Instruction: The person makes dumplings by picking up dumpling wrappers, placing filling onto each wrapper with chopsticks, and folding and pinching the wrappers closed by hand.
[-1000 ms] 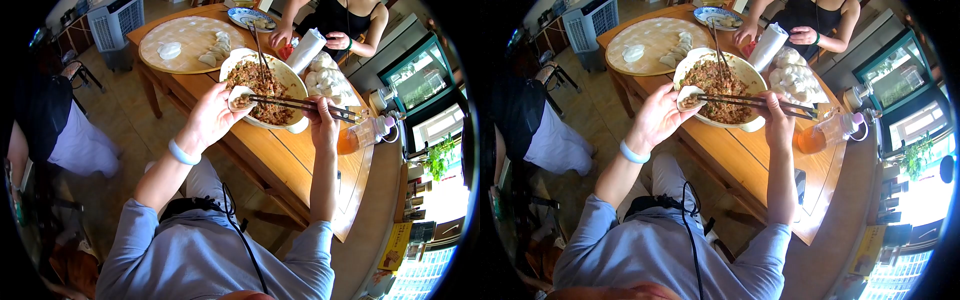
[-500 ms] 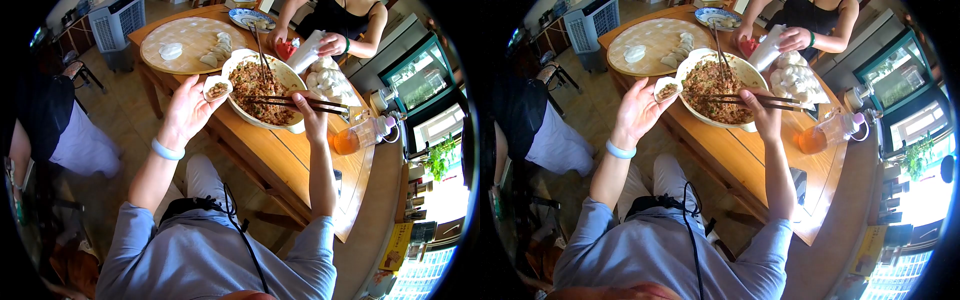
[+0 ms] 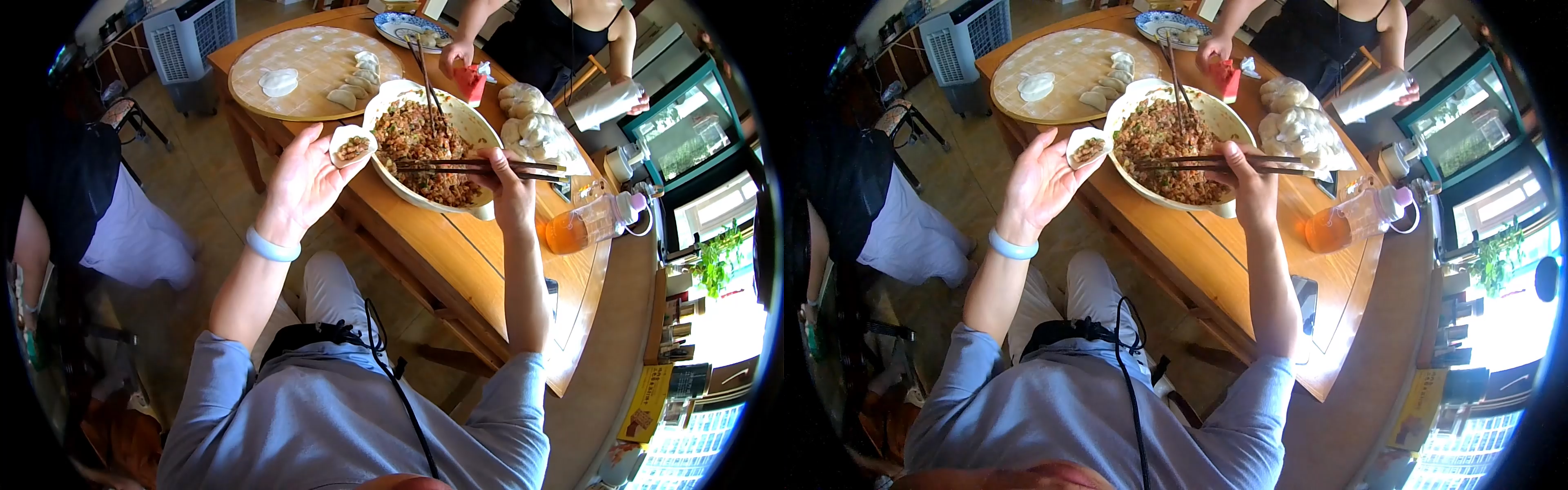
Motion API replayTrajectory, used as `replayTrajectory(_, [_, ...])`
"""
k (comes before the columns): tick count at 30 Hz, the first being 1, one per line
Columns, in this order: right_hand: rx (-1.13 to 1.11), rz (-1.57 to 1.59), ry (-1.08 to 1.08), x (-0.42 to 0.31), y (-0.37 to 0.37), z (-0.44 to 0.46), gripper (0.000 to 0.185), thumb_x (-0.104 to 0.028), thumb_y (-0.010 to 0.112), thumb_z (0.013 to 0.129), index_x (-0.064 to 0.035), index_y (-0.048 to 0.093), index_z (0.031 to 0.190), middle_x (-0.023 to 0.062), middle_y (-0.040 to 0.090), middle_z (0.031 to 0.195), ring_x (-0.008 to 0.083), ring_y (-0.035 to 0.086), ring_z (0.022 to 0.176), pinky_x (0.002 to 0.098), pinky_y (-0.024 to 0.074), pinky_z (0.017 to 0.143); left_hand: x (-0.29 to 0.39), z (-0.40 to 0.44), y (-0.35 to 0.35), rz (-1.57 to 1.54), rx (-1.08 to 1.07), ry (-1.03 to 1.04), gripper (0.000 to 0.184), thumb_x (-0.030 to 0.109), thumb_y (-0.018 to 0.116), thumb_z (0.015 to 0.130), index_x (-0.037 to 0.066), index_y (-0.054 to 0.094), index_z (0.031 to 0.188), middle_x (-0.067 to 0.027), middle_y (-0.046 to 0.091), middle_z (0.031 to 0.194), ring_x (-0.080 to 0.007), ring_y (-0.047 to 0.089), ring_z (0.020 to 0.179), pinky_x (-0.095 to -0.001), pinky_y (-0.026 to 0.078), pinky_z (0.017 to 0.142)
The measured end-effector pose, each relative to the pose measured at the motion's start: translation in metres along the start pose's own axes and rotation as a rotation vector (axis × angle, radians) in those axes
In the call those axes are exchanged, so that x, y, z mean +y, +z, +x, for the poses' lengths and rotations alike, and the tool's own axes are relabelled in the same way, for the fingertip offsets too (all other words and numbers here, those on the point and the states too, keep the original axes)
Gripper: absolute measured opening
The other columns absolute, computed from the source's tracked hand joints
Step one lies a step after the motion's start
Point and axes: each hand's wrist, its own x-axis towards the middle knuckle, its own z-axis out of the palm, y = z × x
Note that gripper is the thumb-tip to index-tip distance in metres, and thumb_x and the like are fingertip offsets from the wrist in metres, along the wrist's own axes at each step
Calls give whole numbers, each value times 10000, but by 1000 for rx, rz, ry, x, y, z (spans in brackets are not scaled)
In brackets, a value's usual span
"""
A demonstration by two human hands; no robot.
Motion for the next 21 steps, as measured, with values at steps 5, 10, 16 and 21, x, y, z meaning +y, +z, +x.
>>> replayTrajectory(5, [132, 47, 46, 4, -20, 2, 282, -248, 562, 879, 29, 580, 926, 103, 606, 834, 153, 595, 705, 245, 509, 605, -3, 3, -1, 20, 19, 3, 529, 293, 317, 950, -183, 357, 1179, -249, 443, 1226, -293, 427, 1172, -388, 294, 1063])
replayTrajectory(10, [174, 145, -29, 1, -32, 0, 280, -241, 552, 885, 33, 578, 933, 110, 603, 831, 165, 600, 732, 255, 519, 631, -11, 9, 3, -8, -17, -20, 524, 287, 325, 948, -184, 360, 1174, -257, 440, 1225, -303, 424, 1174, -400, 297, 1059])
replayTrajectory(16, [151, 265, -49, -16, -30, -8, 268, -224, 539, 890, 38, 574, 937, 119, 604, 830, 164, 604, 712, 238, 525, 615, -26, 18, 13, -16, -47, -90, 485, 270, 320, 946, -141, 359, 1200, -249, 447, 1224, -315, 446, 1153, -424, 326, 1037])
replayTrajectory(21, [29, 188, -35, -15, -15, -14, 259, -204, 513, 902, 50, 563, 928, 134, 607, 839, 162, 608, 696, 231, 537, 595, -38, 20, 20, -12, -53, -138, 445, 256, 298, 949, -91, 365, 1219, -220, 472, 1207, -303, 475, 1123, -433, 379, 997])
